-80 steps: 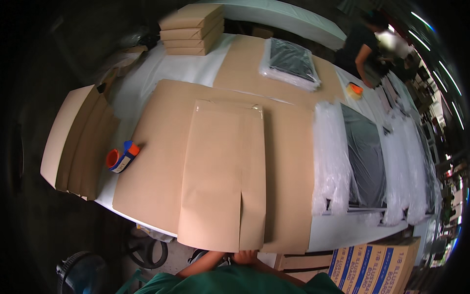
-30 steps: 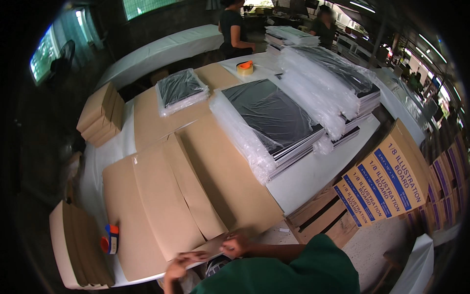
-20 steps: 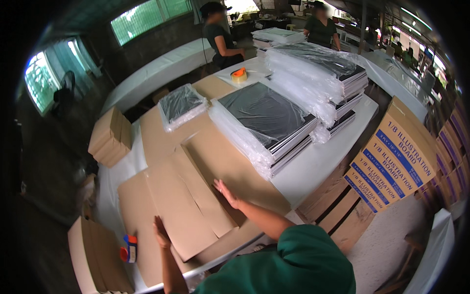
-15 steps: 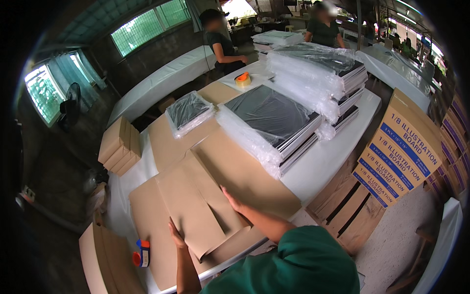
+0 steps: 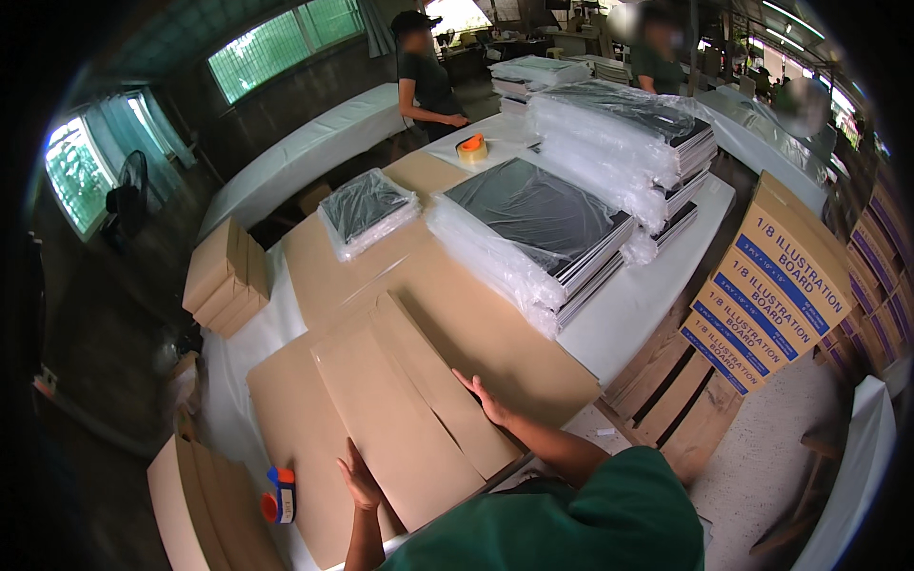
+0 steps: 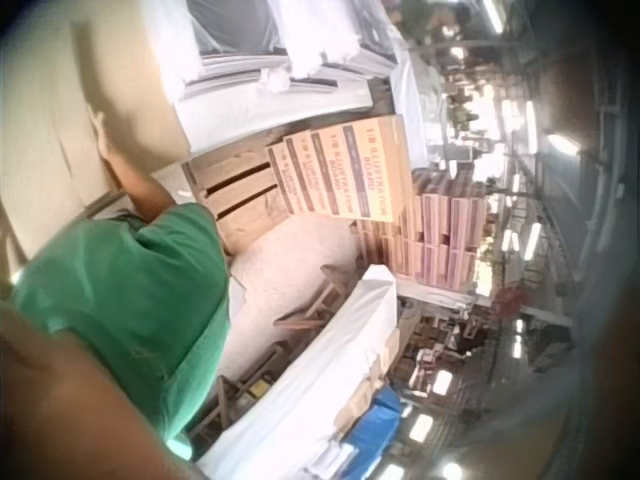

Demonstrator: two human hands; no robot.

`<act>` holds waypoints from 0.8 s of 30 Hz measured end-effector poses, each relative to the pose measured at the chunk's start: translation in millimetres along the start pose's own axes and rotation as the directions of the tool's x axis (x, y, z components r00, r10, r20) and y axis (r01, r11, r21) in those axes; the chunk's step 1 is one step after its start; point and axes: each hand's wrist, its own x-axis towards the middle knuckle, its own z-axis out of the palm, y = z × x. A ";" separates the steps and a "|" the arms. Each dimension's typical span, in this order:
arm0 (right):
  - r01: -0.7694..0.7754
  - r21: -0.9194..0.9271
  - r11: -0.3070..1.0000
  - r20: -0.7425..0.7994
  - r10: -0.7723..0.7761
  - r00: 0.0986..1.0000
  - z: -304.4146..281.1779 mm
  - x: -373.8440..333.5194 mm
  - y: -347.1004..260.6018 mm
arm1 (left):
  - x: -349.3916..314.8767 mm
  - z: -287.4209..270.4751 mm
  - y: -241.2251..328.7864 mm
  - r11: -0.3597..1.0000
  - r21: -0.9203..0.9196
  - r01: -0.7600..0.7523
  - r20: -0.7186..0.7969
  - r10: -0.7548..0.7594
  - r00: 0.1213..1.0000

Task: The person wraps packages in brown paper, folding the edges of the paper around the items and securing them with tape from a dispenser.

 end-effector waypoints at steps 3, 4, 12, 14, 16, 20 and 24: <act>0.040 0.111 0.993 -0.047 -0.035 0.998 7.3 -5.0 -2.7 | 2.0 2.3 -9.6 0.970 0.233 -0.074 -0.017 0.080 0.997; 0.058 0.169 0.984 -0.086 -0.044 0.995 12.6 -6.0 -6.4 | 1.4 8.0 -11.7 0.967 0.244 -0.072 -0.064 0.090 0.994; 0.321 0.325 0.890 -0.516 -0.118 0.849 40.7 10.6 31.8 | 12.0 16.0 -43.9 0.959 0.035 -0.281 -0.505 0.259 0.823; 0.357 0.257 0.898 -0.574 -0.155 0.804 40.8 11.7 36.5 | 10.9 18.0 -44.5 0.952 0.005 -0.305 -0.579 0.252 0.776; 0.283 0.061 0.957 -0.531 -0.209 0.821 33.1 10.3 35.7 | 6.8 24.7 -42.1 0.955 0.009 -0.297 -0.648 0.232 0.725; 0.102 -0.276 0.956 -0.238 -0.171 0.956 4.5 -13.8 10.8 | -22.5 -11.8 -21.6 0.974 0.130 -0.183 -0.152 0.202 0.967; 0.144 -0.538 0.831 0.150 -0.073 0.986 -9.2 -20.1 -54.6 | -36.2 -35.8 36.2 0.635 0.770 -0.060 0.099 -0.026 0.995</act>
